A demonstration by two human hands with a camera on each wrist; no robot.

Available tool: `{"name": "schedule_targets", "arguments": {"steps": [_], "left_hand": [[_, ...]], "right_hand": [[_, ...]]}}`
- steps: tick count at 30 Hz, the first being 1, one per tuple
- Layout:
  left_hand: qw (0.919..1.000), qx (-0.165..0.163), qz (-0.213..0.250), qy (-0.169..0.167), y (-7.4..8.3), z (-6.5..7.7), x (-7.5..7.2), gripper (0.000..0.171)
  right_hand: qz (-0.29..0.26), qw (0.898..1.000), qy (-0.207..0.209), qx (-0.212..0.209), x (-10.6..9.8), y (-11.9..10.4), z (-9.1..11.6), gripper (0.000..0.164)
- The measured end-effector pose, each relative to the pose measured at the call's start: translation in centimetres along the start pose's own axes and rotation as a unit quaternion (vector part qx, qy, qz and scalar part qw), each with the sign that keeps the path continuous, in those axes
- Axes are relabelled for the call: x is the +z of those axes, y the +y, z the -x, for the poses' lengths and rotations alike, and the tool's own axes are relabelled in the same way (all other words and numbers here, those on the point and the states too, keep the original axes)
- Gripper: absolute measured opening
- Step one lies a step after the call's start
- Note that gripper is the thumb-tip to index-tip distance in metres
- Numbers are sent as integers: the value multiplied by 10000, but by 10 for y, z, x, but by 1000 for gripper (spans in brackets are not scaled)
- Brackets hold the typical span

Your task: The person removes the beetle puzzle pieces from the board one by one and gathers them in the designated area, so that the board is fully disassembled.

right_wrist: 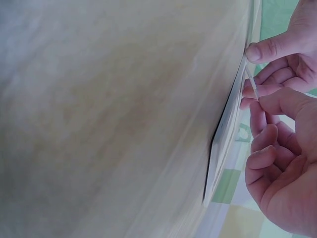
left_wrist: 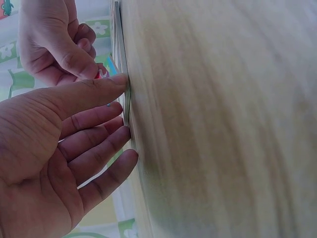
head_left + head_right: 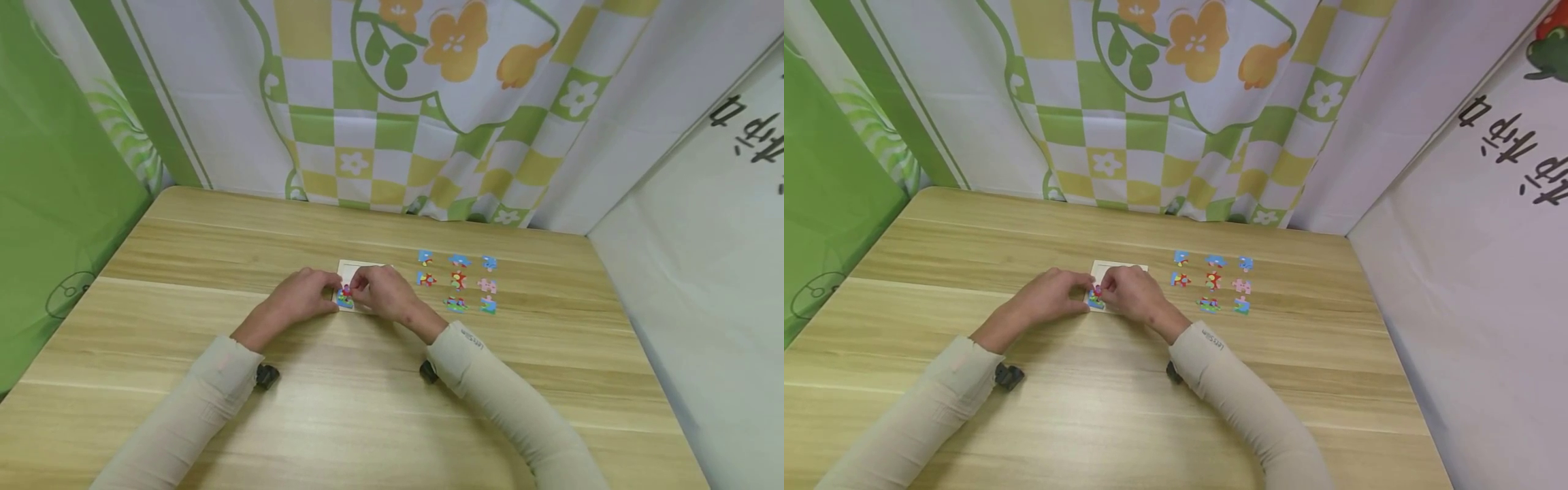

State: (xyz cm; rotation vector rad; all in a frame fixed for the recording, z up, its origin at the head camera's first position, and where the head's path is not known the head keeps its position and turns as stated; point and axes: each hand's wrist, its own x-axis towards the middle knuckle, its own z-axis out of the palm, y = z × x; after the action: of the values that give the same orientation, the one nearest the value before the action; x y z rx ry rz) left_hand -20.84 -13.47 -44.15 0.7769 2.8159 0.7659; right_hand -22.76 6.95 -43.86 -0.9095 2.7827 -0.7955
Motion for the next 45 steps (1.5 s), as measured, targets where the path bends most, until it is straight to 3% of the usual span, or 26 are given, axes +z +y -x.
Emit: {"name": "schedule_targets", "arguments": {"steps": [8, 14, 21, 36, 45], "left_hand": [[10000, -3, 8, -16, 1, 0, -1, 21], [9999, -69, -96, -68, 1, 1, -1, 31], [9997, -196, -73, -105, 1, 3, -1, 36], [9995, -288, 21, -141, 1, 4, 1, 44], [9997, -204, -2, -115, 1, 5, 1, 40]], "right_hand": [[-313, 9994, 52, 111, -2, -3, 3, 7], [-628, 9974, 127, 320, -10, 2, 10, 6], [-960, 9946, 121, 380, -24, 19, 27, 5], [-1023, 9919, 144, 736, -60, 67, 65, 7], [-859, 9949, 53, 518, -65, 83, 73, 7]]}}
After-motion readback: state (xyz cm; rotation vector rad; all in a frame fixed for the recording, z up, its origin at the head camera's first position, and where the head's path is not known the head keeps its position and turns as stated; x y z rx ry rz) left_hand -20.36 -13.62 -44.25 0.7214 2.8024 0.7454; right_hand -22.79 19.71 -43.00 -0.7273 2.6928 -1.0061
